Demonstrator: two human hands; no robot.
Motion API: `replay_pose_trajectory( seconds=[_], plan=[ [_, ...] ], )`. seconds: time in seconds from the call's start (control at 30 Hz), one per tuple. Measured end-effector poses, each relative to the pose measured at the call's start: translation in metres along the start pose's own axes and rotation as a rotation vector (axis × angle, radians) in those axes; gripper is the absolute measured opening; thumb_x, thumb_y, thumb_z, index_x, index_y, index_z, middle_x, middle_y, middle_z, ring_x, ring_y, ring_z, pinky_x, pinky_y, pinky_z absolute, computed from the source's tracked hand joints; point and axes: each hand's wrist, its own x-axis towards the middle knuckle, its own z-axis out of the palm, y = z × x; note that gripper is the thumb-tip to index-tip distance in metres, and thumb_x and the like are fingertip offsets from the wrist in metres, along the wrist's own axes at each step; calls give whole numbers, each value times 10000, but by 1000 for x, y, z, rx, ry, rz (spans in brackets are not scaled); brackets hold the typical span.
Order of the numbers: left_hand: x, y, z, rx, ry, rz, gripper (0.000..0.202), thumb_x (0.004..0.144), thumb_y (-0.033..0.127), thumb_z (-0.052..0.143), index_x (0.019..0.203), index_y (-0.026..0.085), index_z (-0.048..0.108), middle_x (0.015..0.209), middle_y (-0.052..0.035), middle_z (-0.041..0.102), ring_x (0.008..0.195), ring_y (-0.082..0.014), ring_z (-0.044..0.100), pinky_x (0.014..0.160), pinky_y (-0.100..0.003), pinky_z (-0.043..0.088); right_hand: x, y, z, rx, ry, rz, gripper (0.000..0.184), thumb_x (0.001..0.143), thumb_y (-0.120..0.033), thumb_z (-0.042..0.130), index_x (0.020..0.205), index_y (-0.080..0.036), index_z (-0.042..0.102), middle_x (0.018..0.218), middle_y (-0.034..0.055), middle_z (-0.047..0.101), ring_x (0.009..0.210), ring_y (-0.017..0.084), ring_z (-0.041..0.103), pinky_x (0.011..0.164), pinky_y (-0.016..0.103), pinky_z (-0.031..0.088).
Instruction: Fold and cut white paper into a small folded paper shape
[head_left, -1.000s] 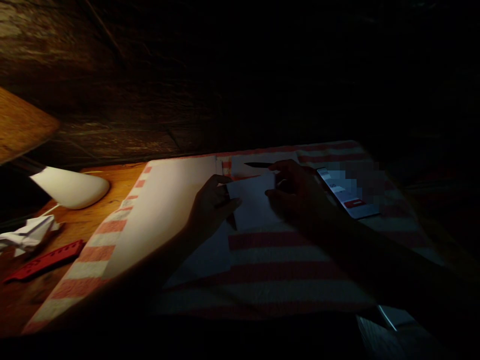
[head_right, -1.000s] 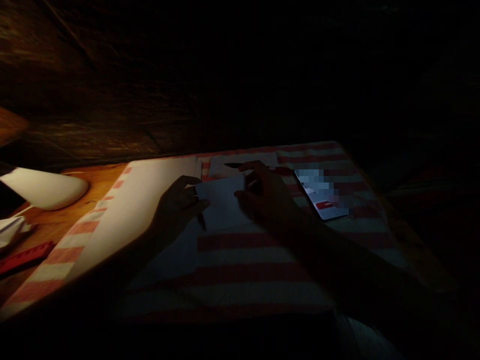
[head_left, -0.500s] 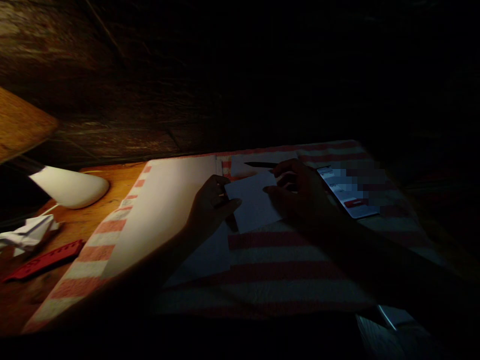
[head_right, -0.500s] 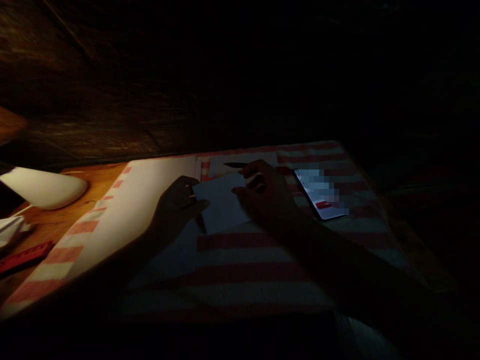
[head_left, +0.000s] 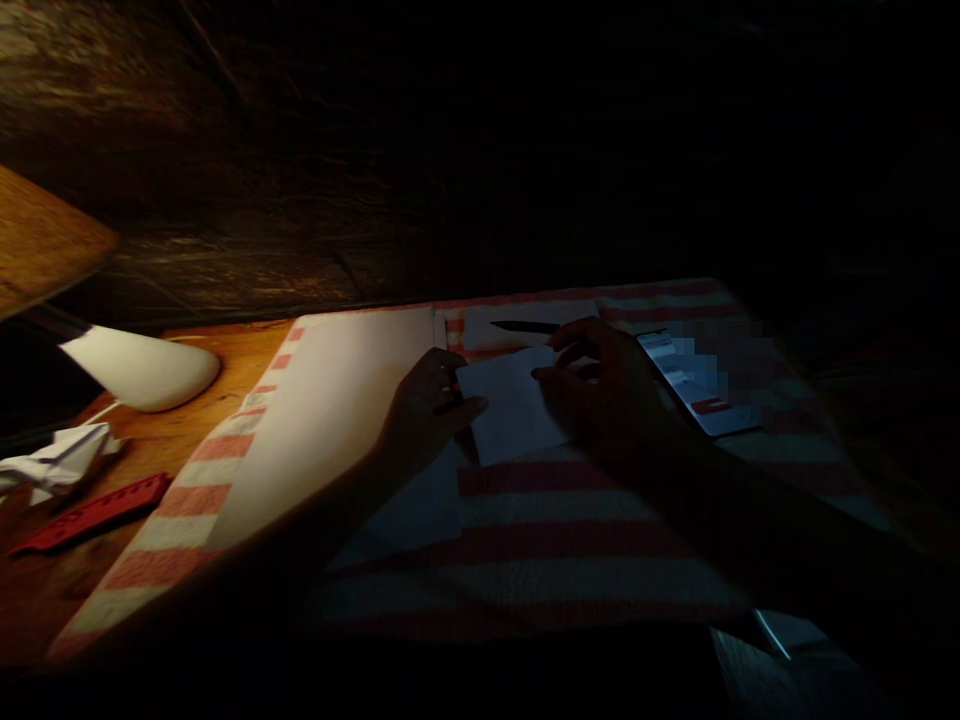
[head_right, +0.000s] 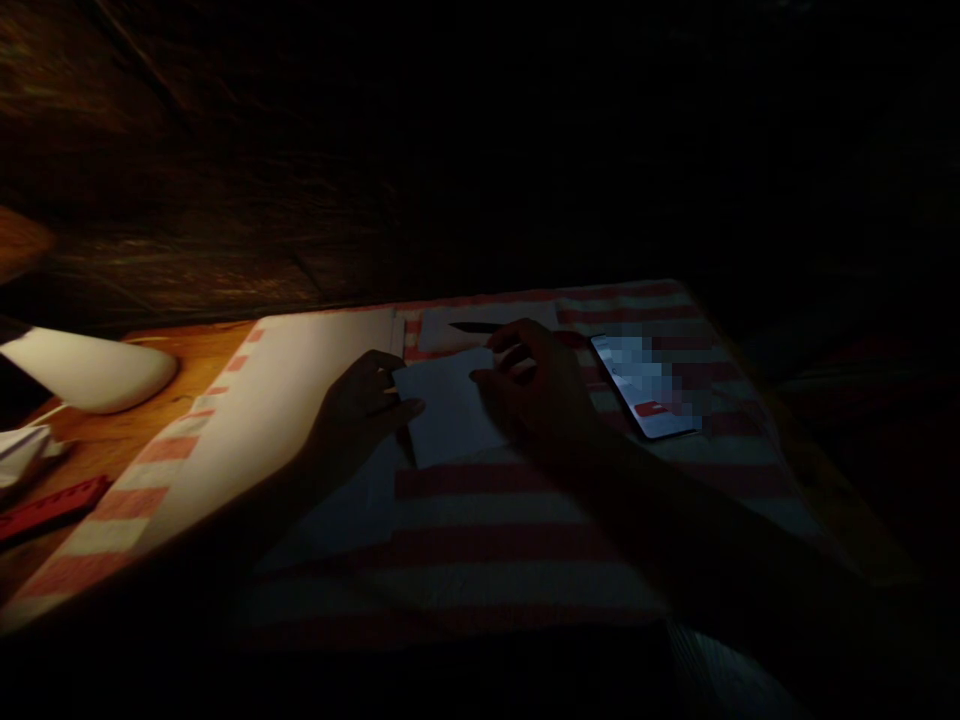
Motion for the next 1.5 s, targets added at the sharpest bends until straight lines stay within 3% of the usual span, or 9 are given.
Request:
replay_pose_trajectory(
  seconds=[0.17,0.37,0.53,0.67,0.9,1.0,1.1,1.3,1.5],
  plan=[
    [0,-2,1,6,9,8,408,712,221,850,978,210,542,849,15,699,717,-145,712,617,-244,606,-1,-2,-1,-108,25,-73,228,846,-293,808,1019,-239,670,1110,84,696,857,216,671,661,353,546],
    [1,-3,2,12,-5,25,412,713,220,841,981,213,528,850,11,705,678,-145,711,575,-244,602,-2,-7,-1,-164,-51,-143,153,897,-326,780,897,-238,654,898,43,704,764,198,636,653,349,505],
    [0,-1,2,19,-16,23,397,732,214,821,991,217,521,840,20,693,689,-154,723,584,-251,613,-1,-5,-2,-157,-52,-118,216,868,-353,809,978,-246,656,863,34,706,754,202,616,641,340,481],
    [0,-3,2,29,-29,30,387,746,224,809,993,224,511,841,19,671,699,-147,702,577,-237,588,0,-8,-4,-104,-107,-77,133,873,-290,792,827,-221,688,890,51,744,772,207,650,698,357,496],
    [3,-8,-4,203,56,230,472,728,206,813,1133,242,573,1124,-44,643,1008,-205,670,722,-271,591,-1,-9,-7,-109,-113,-134,67,904,-309,778,874,-262,815,963,60,791,859,246,709,772,405,535],
    [5,-3,-9,433,42,358,321,769,198,798,1067,229,685,1121,-60,632,1093,-235,629,876,-354,592,-1,-6,-10,-133,-122,-205,75,915,-299,758,919,-272,829,976,55,797,840,241,705,773,408,535],
    [6,0,-11,547,14,461,147,808,202,789,942,225,732,1057,-54,630,1050,-230,623,951,-395,571,-2,-8,-12,-165,-181,-306,91,924,-313,742,885,-278,816,895,38,783,812,232,696,751,395,521],
    [8,-5,-13,542,-14,466,68,819,164,778,847,213,740,955,-33,674,907,-188,655,825,-327,556,-5,-12,-10,-203,-255,-434,90,917,-281,730,837,-253,759,869,29,730,793,202,663,722,357,482],
    [7,-6,-14,534,-17,331,67,828,239,779,819,202,724,801,-4,724,746,-154,658,703,-276,512,-5,-8,-10,-115,-243,-320,140,880,-316,740,810,-212,678,823,19,643,701,163,575,608,302,418]
  ],
)
